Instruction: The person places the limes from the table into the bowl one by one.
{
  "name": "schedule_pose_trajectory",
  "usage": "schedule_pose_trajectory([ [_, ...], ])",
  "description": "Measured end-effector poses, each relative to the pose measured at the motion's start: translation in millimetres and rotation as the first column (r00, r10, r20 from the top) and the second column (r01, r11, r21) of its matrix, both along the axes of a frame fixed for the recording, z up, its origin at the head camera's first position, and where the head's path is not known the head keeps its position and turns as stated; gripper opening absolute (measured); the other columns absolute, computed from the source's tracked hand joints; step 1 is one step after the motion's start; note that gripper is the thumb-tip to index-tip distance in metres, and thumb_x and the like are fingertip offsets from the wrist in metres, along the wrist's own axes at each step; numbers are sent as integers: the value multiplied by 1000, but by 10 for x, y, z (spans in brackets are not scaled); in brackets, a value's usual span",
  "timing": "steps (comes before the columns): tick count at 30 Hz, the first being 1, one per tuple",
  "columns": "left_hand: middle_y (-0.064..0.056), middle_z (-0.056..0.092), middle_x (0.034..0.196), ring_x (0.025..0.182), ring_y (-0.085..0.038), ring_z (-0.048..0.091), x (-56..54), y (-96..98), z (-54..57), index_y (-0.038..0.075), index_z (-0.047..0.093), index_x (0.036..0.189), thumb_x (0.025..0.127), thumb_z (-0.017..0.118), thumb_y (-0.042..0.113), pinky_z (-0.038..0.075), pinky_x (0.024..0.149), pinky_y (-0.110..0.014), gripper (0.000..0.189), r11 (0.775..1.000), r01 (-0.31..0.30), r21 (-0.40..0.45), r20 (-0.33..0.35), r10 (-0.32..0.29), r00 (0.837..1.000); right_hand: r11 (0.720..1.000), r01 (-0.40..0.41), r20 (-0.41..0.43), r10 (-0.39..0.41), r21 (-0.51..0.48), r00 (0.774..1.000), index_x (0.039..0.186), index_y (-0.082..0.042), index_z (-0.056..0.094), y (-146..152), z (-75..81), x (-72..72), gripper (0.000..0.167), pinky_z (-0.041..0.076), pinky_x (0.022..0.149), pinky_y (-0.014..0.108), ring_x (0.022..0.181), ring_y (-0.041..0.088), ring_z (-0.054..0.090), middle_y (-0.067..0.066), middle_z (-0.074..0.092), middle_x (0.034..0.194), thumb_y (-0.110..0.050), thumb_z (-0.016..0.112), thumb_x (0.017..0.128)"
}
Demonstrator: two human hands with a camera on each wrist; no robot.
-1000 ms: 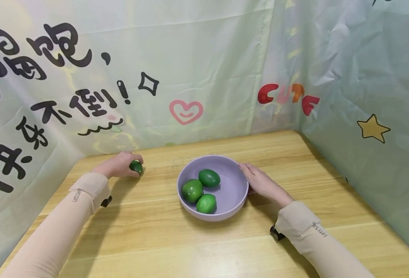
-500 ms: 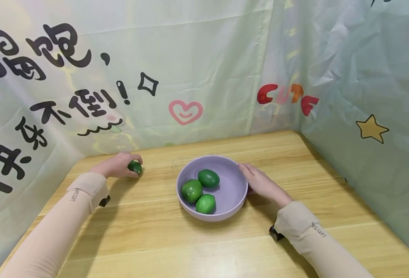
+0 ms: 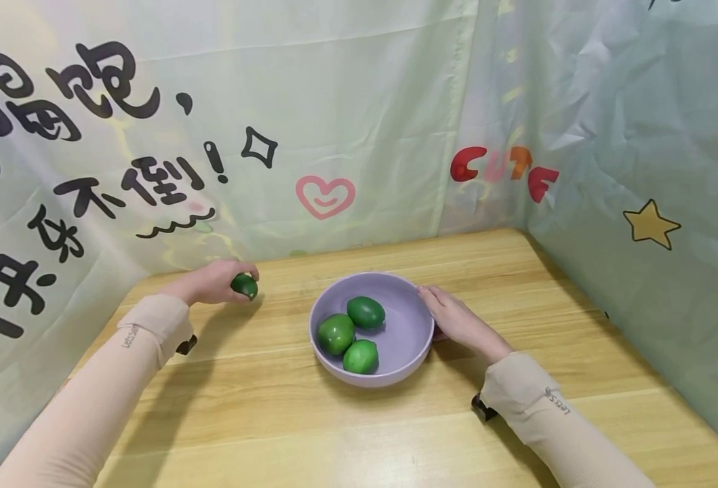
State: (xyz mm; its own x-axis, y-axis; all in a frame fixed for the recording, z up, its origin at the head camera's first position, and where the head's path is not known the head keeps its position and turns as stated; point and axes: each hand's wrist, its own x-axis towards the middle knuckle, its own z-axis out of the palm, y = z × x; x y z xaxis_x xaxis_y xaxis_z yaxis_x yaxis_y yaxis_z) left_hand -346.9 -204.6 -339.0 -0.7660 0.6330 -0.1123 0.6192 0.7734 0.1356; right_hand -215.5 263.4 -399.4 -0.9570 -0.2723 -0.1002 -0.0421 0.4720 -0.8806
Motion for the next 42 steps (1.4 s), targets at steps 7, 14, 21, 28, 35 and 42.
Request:
schedule_pose_trajectory([
  [7,-14,69,104,92,-28,60,37,151,149,10,66,118,89,86,16,54,83,-45,36,999,37,3,-18,-37,999,1000,3,0,-3,-3,1000,161,10,32,3,4,-7,67,67,79,44,106,34,73,38,57,140,-42,26,119],
  [14,-13,63,106,95,-27,59,91,328,281,12,67,122,91,86,19,55,85,-42,36,999,32,-6,-6,-32,999,1000,2,1,-2,-2,1000,161,11,31,-2,-2,4,66,67,80,45,108,35,72,39,57,140,-40,25,119],
  [21,-12,62,109,95,-25,59,166,499,415,14,68,124,91,86,20,55,84,-39,38,998,60,8,-12,-60,998,1000,0,-1,0,-11,1000,161,11,31,2,-8,5,67,67,80,46,110,36,72,39,57,140,-41,24,119],
  [28,-12,64,111,96,-25,61,242,692,526,15,68,124,91,86,21,56,85,-39,37,992,125,9,-42,-125,991,1000,6,7,-6,-7,1000,161,11,31,-6,-3,6,68,67,80,46,109,36,72,38,57,140,-42,25,119],
  [35,-14,64,115,99,-27,63,328,879,637,16,69,124,90,87,20,58,88,-42,39,986,164,23,-56,-162,985,1000,18,12,-18,-6,1000,161,10,31,0,-9,20,68,66,82,46,111,37,72,38,56,142,-43,25,119],
  [42,-14,64,117,102,-28,63,404,1034,746,15,70,126,91,87,21,58,90,-42,39,981,192,23,-48,-191,980,1000,1,-5,-1,11,1000,162,11,29,7,8,9,69,66,84,47,115,38,70,39,54,146,-43,24,119],
])
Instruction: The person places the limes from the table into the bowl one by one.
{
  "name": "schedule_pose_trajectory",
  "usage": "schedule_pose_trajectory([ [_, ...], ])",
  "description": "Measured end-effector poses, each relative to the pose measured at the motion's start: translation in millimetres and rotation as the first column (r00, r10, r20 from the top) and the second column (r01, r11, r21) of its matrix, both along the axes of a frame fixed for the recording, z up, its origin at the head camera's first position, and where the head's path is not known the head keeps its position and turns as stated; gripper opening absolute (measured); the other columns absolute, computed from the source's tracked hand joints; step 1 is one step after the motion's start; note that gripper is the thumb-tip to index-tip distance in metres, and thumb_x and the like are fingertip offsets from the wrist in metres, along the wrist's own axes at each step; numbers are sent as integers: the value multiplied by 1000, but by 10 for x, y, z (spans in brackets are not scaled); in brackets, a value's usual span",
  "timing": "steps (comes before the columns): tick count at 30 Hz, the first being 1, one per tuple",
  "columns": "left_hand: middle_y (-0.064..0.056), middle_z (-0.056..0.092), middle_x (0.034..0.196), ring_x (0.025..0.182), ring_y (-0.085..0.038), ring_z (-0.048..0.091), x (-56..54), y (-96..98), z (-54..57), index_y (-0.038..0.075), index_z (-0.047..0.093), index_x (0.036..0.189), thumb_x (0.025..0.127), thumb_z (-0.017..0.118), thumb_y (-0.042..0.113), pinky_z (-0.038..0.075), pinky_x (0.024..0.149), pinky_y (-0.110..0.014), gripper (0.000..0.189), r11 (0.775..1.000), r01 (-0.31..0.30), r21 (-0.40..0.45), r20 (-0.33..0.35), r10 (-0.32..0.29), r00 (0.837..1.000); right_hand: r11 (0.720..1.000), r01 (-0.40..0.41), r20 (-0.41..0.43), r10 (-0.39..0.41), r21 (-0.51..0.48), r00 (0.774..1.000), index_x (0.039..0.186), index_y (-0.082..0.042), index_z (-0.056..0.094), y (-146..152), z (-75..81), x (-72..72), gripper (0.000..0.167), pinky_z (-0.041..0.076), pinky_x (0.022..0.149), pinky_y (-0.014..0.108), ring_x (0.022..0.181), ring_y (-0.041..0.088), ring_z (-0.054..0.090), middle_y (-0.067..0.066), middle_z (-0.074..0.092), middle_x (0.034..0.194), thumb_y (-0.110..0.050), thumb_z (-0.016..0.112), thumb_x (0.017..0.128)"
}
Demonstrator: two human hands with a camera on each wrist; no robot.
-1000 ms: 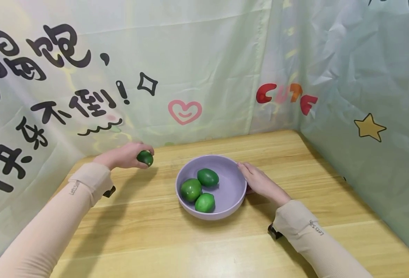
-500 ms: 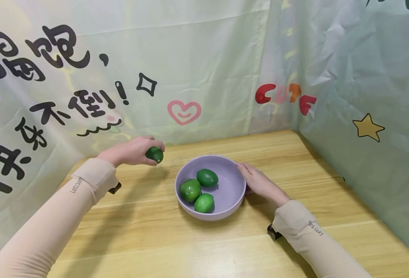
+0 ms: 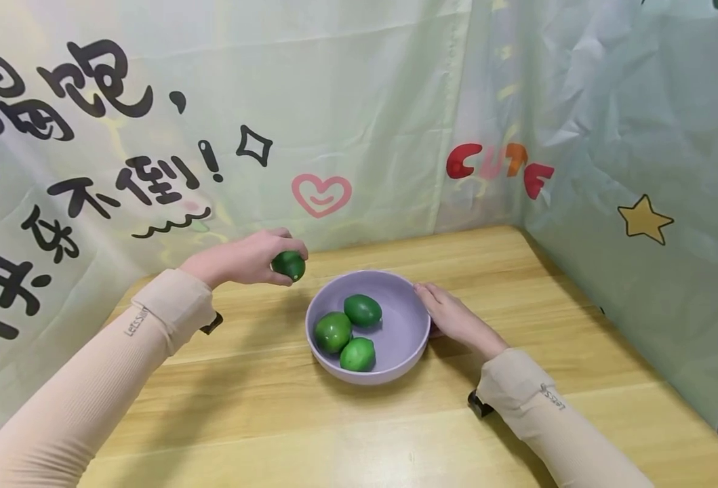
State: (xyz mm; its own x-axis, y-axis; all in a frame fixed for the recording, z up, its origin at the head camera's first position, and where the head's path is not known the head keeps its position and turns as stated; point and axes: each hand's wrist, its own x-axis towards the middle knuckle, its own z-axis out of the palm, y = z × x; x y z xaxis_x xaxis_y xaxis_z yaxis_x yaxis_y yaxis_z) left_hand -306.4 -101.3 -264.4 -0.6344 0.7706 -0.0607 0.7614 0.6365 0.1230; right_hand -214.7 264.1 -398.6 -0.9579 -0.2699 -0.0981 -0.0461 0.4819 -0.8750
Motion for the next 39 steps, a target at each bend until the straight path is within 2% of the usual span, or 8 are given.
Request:
schedule_pose_trajectory([
  [9,-15,64,118,106,-31,65,107,214,177,14,69,126,89,88,19,57,96,-45,42,998,70,5,-26,-69,997,1000,-5,-22,6,4,1000,162,11,30,0,76,-63,70,66,84,45,115,39,71,38,54,144,-43,25,119],
  [14,-11,64,116,105,-29,64,148,349,225,16,70,123,89,88,19,57,96,-42,38,994,110,-11,-55,-111,992,1000,-12,-31,12,4,999,163,12,27,5,89,-74,69,67,84,47,116,43,71,40,52,145,-42,24,119],
  [19,-11,63,117,106,-27,65,193,505,269,16,68,123,92,85,19,57,97,-40,36,990,129,-53,-42,-132,990,1000,-4,-38,4,20,999,163,12,26,11,102,-69,69,67,83,46,118,45,69,42,50,148,-41,24,119],
  [26,-8,62,118,105,-24,64,252,695,203,18,68,123,93,82,18,56,94,-37,34,983,156,-100,-20,-159,987,1000,-3,-33,3,9,999,161,12,29,7,73,-36,67,67,81,45,113,41,71,41,52,144,-39,24,119],
  [33,-8,60,124,113,-25,65,325,849,127,17,66,133,94,86,23,57,101,-39,44,975,163,-149,22,-162,987,1000,7,-8,-7,-8,1000,161,12,30,-6,27,-21,67,67,82,47,115,42,71,41,53,144,-41,25,119],
  [39,-8,60,128,116,-25,65,353,938,68,18,64,138,95,85,26,57,102,-39,48,970,165,-179,40,-161,986,1000,1,-9,-1,-15,1000,161,13,29,-6,-19,-23,67,66,84,48,119,45,69,41,50,147,-40,25,119],
])
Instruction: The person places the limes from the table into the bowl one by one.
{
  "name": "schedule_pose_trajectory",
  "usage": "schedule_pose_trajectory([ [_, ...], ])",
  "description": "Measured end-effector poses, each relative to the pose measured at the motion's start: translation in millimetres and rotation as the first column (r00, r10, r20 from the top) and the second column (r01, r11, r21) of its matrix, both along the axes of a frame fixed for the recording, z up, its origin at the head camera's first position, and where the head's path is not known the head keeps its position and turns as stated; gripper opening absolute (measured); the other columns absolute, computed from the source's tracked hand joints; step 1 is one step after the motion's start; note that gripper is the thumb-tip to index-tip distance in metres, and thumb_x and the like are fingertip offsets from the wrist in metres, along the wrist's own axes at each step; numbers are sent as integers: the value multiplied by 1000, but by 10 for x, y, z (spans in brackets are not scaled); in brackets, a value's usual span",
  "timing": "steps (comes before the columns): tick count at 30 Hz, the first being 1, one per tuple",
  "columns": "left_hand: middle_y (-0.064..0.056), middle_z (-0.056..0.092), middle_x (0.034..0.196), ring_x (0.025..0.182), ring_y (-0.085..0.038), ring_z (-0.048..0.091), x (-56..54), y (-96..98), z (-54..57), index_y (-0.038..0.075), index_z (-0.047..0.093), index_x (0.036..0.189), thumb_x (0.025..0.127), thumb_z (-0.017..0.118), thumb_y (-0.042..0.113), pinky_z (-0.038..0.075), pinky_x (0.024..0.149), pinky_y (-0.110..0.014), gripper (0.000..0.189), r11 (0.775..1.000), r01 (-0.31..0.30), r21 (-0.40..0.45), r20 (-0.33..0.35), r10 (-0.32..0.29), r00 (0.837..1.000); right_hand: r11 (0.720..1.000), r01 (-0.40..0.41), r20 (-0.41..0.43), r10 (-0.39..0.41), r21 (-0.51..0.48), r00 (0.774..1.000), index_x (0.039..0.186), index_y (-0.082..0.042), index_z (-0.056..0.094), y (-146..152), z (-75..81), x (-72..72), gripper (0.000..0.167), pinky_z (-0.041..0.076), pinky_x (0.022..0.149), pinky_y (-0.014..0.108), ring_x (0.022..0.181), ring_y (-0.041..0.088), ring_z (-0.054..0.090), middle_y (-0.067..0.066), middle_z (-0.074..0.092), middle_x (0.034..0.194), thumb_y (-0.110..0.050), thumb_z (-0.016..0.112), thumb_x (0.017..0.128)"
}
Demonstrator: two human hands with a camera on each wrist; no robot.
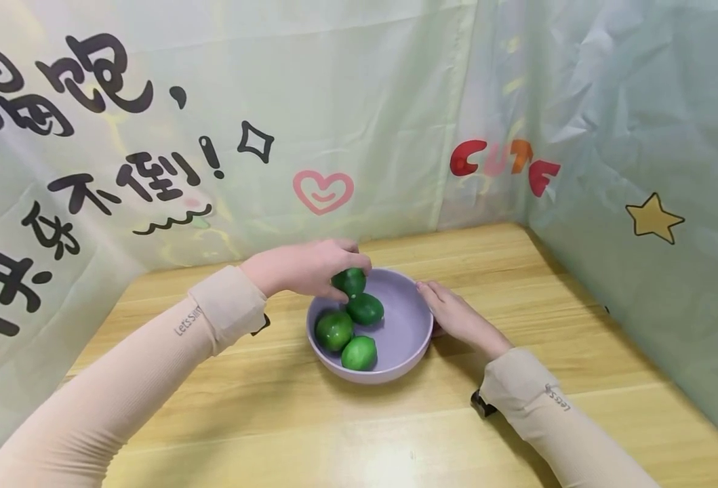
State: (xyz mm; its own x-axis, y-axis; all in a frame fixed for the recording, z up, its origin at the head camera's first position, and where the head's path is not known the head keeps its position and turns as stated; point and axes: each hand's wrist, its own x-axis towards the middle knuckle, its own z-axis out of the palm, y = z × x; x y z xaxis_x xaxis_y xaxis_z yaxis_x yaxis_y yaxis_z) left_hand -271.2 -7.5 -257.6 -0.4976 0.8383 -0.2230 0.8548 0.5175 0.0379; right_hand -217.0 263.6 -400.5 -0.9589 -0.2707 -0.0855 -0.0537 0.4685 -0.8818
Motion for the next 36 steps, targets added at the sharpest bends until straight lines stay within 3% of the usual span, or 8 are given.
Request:
schedule_pose_trajectory([
  [10,-7,60,130,116,-23,66,68,140,-102,21,63,141,95,85,27,56,103,-36,52,1000,18,-26,0,-17,1000,1000,-14,4,14,2,1000,161,12,29,8,-14,14,67,66,85,48,121,43,68,40,50,147,-41,25,119],
  [15,-7,61,125,111,-22,65,89,213,-153,20,64,139,95,85,30,55,101,-33,50,997,59,-58,-51,-62,997,1000,-15,3,15,3,1000,161,12,28,9,-10,11,67,66,85,48,122,44,67,40,49,148,-40,25,119],
  [21,-7,62,124,111,-20,65,131,282,-198,19,65,137,95,85,30,55,100,-30,48,991,106,-86,-66,-112,992,1000,-23,6,23,-1,1000,161,12,28,12,2,7,66,66,84,48,120,42,68,40,49,148,-40,26,119],
  [36,-5,61,137,117,-15,63,192,475,-306,18,63,143,95,85,29,54,104,-27,54,980,152,-128,-12,-155,988,1000,-18,16,18,24,1000,160,12,29,20,19,1,67,66,84,48,119,40,68,39,50,147,-41,26,119],
])
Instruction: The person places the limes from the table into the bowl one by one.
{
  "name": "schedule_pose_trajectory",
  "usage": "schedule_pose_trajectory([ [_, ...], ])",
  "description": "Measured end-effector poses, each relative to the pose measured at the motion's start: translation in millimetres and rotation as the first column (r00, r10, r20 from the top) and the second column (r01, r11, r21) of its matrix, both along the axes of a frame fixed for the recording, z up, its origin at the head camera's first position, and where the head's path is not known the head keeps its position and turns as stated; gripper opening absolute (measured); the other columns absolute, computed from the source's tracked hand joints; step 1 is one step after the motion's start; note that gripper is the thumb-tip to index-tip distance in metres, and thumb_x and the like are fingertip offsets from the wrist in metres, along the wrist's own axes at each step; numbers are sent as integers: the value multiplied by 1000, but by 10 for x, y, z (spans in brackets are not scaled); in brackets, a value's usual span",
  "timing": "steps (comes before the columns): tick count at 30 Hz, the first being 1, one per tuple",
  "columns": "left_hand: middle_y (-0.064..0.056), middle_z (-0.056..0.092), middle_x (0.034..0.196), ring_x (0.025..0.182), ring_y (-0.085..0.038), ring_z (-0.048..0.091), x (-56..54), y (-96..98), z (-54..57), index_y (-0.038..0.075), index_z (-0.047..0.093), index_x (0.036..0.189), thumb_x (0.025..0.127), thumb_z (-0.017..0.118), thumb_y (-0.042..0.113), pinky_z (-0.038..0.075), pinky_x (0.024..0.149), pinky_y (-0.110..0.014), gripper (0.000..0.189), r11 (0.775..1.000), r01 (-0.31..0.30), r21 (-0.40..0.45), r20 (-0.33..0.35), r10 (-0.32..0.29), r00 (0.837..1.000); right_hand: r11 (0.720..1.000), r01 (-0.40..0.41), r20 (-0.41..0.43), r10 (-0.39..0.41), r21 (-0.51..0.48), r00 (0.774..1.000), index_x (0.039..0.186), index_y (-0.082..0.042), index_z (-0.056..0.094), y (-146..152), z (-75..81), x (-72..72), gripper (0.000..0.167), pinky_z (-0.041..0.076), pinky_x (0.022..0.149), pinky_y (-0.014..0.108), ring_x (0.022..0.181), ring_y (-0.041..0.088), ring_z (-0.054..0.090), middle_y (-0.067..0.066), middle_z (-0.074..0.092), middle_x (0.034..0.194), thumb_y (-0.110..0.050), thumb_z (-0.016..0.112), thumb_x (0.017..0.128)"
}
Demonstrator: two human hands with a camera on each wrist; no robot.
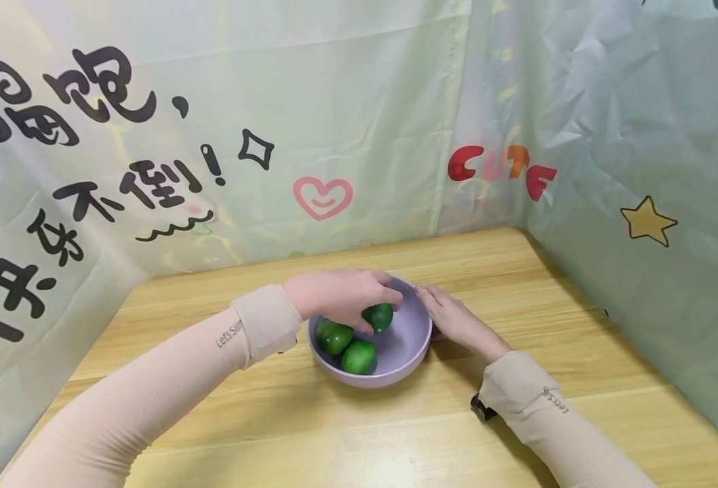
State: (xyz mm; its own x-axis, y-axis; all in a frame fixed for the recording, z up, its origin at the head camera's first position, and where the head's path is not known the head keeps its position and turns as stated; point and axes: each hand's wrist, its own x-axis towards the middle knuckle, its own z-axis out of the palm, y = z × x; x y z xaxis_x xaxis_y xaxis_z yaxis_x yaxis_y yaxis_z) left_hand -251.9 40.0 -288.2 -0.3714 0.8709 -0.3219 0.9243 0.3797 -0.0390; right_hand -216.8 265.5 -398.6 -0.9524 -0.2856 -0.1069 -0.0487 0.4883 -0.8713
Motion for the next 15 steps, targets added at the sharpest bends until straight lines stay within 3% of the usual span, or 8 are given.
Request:
schedule_pose_trajectory([
  [9,-3,63,141,128,-13,61,41,117,-70,17,63,146,94,86,34,50,113,-29,59,998,-8,-67,-9,8,1000,1000,-4,-2,4,-20,1000,160,11,30,10,-11,-6,66,67,81,46,112,35,72,38,51,146,-41,26,119],
  [15,-2,67,141,126,-12,63,40,155,-121,16,63,147,93,87,36,50,113,-28,63,995,-18,-102,-26,15,1000,999,-7,7,7,-33,1000,161,10,30,21,-10,2,67,66,82,45,113,34,72,38,51,147,-42,26,119],
])
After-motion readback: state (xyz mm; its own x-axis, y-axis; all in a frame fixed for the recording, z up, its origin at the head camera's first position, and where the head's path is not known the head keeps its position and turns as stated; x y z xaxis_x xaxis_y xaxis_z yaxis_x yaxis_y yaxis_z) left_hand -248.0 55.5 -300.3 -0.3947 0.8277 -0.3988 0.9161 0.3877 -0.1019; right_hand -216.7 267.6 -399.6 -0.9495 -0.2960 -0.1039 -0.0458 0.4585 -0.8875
